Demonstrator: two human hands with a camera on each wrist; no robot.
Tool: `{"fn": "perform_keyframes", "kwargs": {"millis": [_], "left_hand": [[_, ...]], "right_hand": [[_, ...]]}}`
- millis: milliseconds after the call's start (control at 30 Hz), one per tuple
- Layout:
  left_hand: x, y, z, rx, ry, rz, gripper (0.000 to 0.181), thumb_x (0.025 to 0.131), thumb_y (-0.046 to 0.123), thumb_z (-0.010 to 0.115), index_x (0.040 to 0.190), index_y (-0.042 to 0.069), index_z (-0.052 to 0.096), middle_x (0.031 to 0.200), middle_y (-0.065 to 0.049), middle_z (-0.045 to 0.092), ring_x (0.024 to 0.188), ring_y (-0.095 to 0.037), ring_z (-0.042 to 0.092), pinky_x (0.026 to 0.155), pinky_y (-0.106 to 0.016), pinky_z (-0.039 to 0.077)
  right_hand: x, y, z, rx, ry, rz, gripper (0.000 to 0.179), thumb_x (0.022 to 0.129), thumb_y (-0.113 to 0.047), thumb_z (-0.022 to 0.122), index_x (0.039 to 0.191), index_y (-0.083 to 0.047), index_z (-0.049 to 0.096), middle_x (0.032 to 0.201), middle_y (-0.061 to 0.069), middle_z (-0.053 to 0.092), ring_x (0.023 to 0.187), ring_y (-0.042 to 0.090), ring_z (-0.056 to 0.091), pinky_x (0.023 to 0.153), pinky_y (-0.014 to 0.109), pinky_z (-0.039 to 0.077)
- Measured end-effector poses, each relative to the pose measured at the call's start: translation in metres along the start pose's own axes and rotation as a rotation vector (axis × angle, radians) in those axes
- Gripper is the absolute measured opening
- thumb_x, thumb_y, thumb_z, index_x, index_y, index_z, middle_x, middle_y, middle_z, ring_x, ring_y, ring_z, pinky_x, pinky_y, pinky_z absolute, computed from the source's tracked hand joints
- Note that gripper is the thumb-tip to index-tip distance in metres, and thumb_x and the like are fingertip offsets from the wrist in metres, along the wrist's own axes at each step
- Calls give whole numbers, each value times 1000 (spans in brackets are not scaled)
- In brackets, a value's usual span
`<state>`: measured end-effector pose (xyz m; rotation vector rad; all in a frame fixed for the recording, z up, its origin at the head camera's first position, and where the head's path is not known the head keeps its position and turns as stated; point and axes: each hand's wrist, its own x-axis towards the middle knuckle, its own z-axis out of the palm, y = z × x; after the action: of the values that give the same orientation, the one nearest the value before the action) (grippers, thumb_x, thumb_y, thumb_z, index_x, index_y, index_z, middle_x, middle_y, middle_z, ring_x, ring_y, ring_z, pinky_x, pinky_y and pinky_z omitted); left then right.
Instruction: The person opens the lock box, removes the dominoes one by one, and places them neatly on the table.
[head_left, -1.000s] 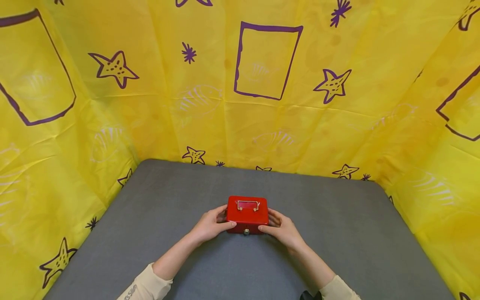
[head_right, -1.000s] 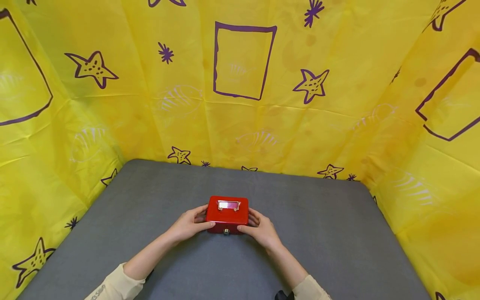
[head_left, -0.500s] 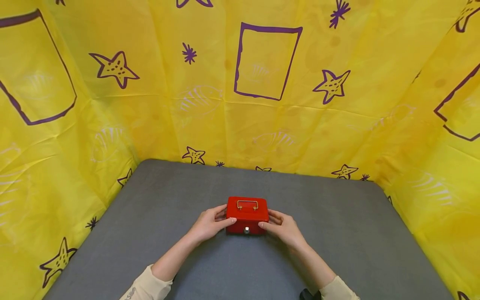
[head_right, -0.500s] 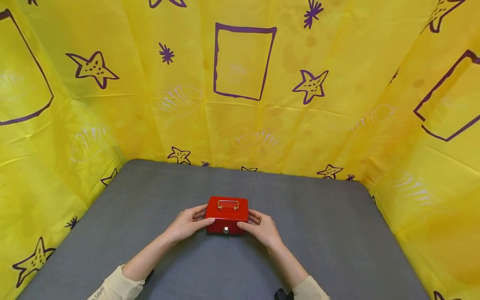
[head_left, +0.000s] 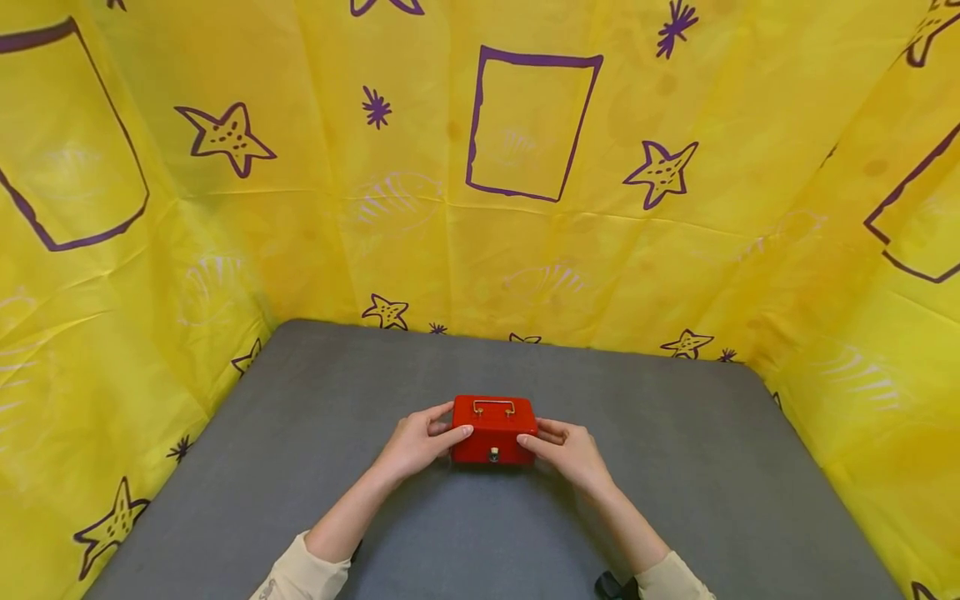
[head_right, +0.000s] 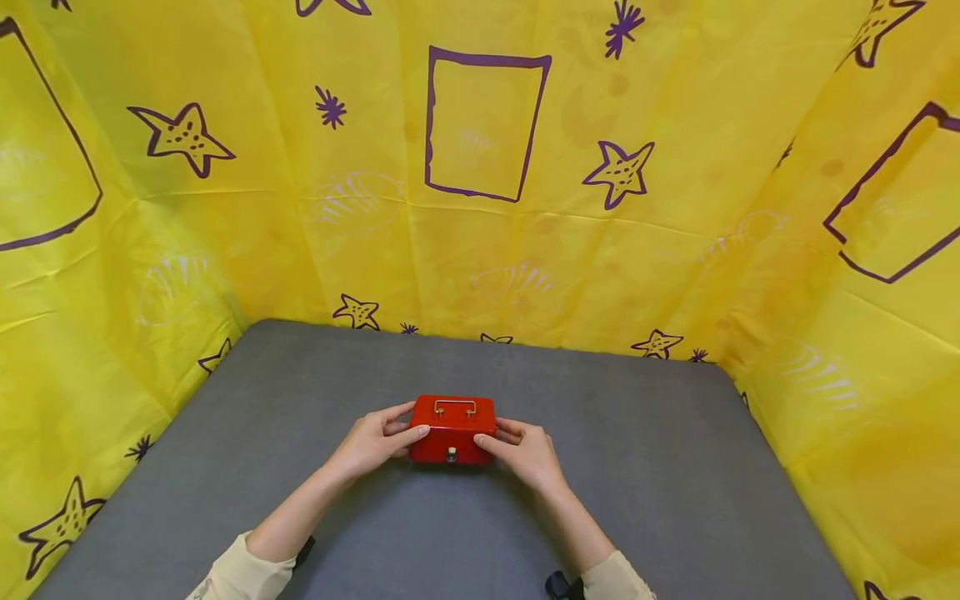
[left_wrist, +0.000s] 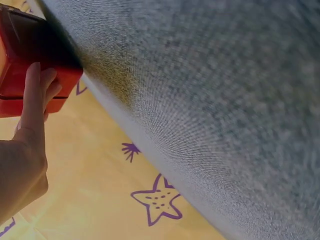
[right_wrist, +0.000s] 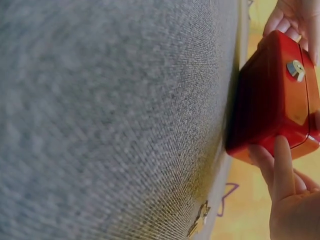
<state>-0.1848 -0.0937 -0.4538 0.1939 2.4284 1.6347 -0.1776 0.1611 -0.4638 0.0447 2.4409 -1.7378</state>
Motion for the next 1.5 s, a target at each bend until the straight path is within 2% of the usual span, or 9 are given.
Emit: {"fn": "perform_keyframes", "kwargs": {"millis": [333,567,767,933,1100,1233,1400,1500], "left_hand": [[2,5,-2,41,39,-17,73,76,51,67,132,7,49,101,-13,67,65,-17,67,63,-30,53],[2,5,-5,32,38,-30,71,77,50,68,129,5,52,87,-8,69,64,-16,66,61,-32,54],[5,5,-7,82,52,-51,71,76,54,66,128,7,54,76,-2,68,62,-21,65,57,-30,52],[8,5,-7,77,61,-57,70,75,55,67,126,8,55,80,-4,69,62,-18,65,58,-32,53],[9,6,-8,38,63,-62,70,74,53,69,125,6,56,87,-8,69,65,-17,66,60,-33,54],[10,6,-8,48,60,-65,71,74,54,68,125,7,56,87,-7,69,67,-18,66,60,-32,54],[10,6,-9,58,55,-76,70,74,53,68,126,8,56,85,-5,69,67,-19,66,61,-33,54],[10,6,-9,63,53,-76,69,75,54,68,125,8,56,84,-5,69,67,-18,66,61,-33,54]], "right_hand": [[1,-7,0,-33,40,28,67,67,-48,77,117,-5,63,106,11,66,89,17,66,69,31,53],[1,-10,-1,-70,38,48,67,67,-50,76,115,-5,64,102,10,67,81,16,67,68,31,53],[5,-10,-2,-86,33,43,68,67,-52,75,115,-5,64,100,10,67,76,16,67,67,30,54],[8,-9,-3,-147,43,11,65,68,-56,72,113,-9,66,97,7,68,74,14,67,66,29,53],[10,-10,-4,-295,78,-49,60,69,-62,68,107,-15,69,92,0,69,81,12,65,67,28,51],[12,-9,-4,-361,86,-84,59,72,-62,65,112,-18,64,100,-3,67,91,13,61,73,33,50],[17,-9,-1,-280,14,-107,66,79,-52,64,132,-16,48,127,5,54,110,22,55,87,42,46],[20,-9,2,-210,-56,-81,71,82,-50,62,139,-14,38,138,10,43,120,28,47,94,47,40]]}}
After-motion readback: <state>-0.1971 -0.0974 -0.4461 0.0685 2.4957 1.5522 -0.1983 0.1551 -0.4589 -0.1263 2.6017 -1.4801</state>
